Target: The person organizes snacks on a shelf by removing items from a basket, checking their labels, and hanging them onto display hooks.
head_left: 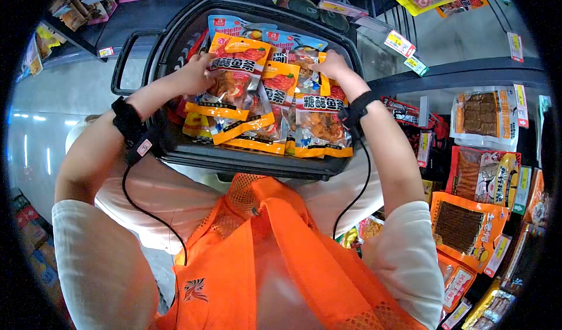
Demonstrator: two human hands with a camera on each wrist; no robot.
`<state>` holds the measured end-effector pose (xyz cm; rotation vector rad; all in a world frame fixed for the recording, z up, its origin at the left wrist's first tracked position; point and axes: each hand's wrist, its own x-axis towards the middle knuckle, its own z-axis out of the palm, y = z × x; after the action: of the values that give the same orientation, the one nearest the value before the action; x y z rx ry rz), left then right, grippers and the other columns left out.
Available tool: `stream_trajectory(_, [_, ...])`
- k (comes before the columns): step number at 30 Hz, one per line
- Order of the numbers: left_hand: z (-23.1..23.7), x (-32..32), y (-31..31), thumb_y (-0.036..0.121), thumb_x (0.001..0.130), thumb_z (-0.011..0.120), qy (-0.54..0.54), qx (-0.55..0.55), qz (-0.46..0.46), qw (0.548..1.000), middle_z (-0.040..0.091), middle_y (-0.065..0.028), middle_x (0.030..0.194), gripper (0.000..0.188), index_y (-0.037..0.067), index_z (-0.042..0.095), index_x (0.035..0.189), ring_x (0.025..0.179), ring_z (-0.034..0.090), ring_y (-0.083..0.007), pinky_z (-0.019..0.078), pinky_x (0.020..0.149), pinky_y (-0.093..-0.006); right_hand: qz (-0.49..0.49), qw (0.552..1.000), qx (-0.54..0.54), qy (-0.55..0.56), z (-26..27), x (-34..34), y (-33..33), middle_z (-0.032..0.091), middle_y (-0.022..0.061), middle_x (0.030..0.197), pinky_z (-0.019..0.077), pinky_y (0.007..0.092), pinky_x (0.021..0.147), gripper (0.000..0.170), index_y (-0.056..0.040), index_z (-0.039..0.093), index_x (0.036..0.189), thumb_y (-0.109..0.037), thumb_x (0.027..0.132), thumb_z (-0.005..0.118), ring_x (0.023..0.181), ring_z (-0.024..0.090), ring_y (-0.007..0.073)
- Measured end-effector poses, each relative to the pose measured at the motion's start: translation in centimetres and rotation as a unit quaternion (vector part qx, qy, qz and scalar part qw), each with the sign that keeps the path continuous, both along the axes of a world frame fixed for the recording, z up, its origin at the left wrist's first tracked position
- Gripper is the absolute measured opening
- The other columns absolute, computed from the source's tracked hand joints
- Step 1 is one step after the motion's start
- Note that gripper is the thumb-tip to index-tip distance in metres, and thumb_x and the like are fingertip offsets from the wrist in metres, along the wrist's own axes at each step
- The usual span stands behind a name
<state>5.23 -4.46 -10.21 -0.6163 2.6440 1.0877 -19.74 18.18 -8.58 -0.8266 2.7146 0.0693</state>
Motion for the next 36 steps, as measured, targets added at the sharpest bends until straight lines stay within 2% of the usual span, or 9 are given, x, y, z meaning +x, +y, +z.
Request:
stream_trajectory(5, [-0.2, 0.0, -0.3, 0.022, 0.070, 0.063, 0.029, -0.111, -0.131, 0.985, 0.040, -0.0242, 0.120, 0.062, 0.006, 0.037, 0.124, 0.093, 0.054, -0.0378, 0.0451, 0.080, -0.0394, -0.184, 0.930, -0.230, -0.221, -1.3, -1.0, -0.2, 0.061, 0.0154, 0.090, 0.0466, 0.0326, 0.068, 0.045, 0.0115, 0.053, 0.093, -0.020, 0.067, 0.073, 0.078, 0.061, 0.0209])
stream_trajectory(14, [3.6, -0.8, 0.2, 0.033, 0.073, 0.060, -0.104, -0.115, -0.191, 0.969, 0.060, -0.0183, 0.090, 0.037, 0.001, 0.058, 0.092, 0.086, 0.057, -0.0321, 0.0462, 0.072, -0.0381, -0.105, 0.910, -0.365, -0.166, 8.1, 3.0, 2.6, 0.061, 0.0094, 0.085, 0.0447, 0.0271, 0.065, 0.027, 0.0044, 0.056, 0.094, -0.015, 0.076, 0.062, 0.073, 0.057, 0.0139])
stream_trajectory(17, [2.8, -1.5, 0.3, 0.029, 0.078, 0.059, 0.048, -0.156, -0.173, 0.971, 0.057, -0.0195, 0.100, 0.040, 0.000, 0.054, 0.104, 0.090, 0.057, -0.0290, 0.0455, 0.077, -0.0338, -0.099, 0.869, -0.451, -0.176, 10.5, 4.4, 4.6, 0.060, 0.0090, 0.087, 0.0441, 0.0263, 0.067, 0.025, 0.0042, 0.054, 0.096, -0.013, 0.078, 0.060, 0.076, 0.056, 0.0126])
stream_trajectory(21, [4.5, -2.6, 1.7, 0.041, 0.083, 0.052, 0.091, 0.121, -0.157, 0.976, 0.057, -0.0148, 0.106, 0.046, 0.003, 0.053, 0.110, 0.098, 0.055, -0.0229, 0.0429, 0.085, -0.0324, -0.125, 0.717, -0.631, -0.269, 13.5, 7.0, 4.8, 0.058, 0.0072, 0.093, 0.0447, 0.0266, 0.073, 0.022, 0.0019, 0.050, 0.102, -0.006, 0.082, 0.053, 0.081, 0.057, 0.0133])
stream_trajectory(25, [6.8, -3.0, 4.0, 0.047, 0.085, 0.045, 0.064, 0.669, 0.014, 0.741, 0.044, -0.0103, 0.123, 0.055, 0.011, 0.037, 0.125, 0.113, 0.043, -0.0213, 0.0365, 0.094, -0.0334, -0.062, 0.670, -0.633, -0.382, 13.3, 11.7, 3.4, 0.057, 0.0068, 0.100, 0.0484, 0.0296, 0.075, 0.028, -0.0020, 0.047, 0.111, -0.006, 0.083, 0.052, 0.088, 0.057, 0.0148])
stream_trajectory(29, [6.8, -4.1, 3.0, 0.016, 0.082, 0.059, 0.163, 0.559, 0.112, 0.805, 0.058, 0.0011, 0.088, 0.025, 0.007, 0.050, 0.103, 0.079, 0.055, -0.0091, 0.0444, 0.075, -0.0263, 0.020, 0.763, -0.380, -0.522, 11.7, 12.3, 3.8, 0.055, 0.0066, 0.104, 0.0478, 0.0301, 0.078, 0.040, -0.0043, 0.043, 0.117, -0.018, 0.083, 0.057, 0.092, 0.056, 0.0165])
stream_trajectory(31, [5.4, -4.2, 1.6, 0.012, 0.082, 0.057, 0.142, 0.477, 0.135, 0.857, 0.057, 0.0014, 0.082, 0.024, 0.006, 0.050, 0.103, 0.070, 0.053, -0.0073, 0.0449, 0.067, -0.0225, 0.184, 0.817, -0.310, -0.451, 9.5, 10.2, 4.6, 0.054, 0.0091, 0.108, 0.0442, 0.0329, 0.085, 0.050, -0.0011, 0.040, 0.119, -0.024, 0.080, 0.061, 0.099, 0.054, 0.0238])
stream_trajectory(33, [4.7, -4.0, -0.7, 0.005, 0.080, 0.055, 0.088, 0.358, 0.100, 0.924, 0.056, -0.0004, 0.081, 0.025, 0.004, 0.049, 0.105, 0.068, 0.052, -0.0065, 0.0439, 0.057, -0.0192, 0.262, 0.957, -0.074, -0.102, 7.5, 8.1, 5.5, 0.046, 0.0188, 0.118, 0.0368, 0.0333, 0.093, 0.065, 0.0016, 0.035, 0.122, -0.030, 0.074, 0.066, 0.111, 0.045, 0.0271])
stream_trajectory(36, [2.5, -3.3, -2.3, 0.004, 0.079, 0.056, 0.117, 0.250, 0.069, 0.959, 0.056, -0.0025, 0.078, 0.030, 0.001, 0.047, 0.108, 0.066, 0.053, -0.0085, 0.0448, 0.055, -0.0203, 0.155, 0.980, 0.047, -0.115, 4.6, 4.1, 6.5, 0.044, 0.0235, 0.119, 0.0326, 0.0341, 0.096, 0.082, 0.0030, 0.030, 0.125, -0.038, 0.066, 0.071, 0.114, 0.043, 0.0301])
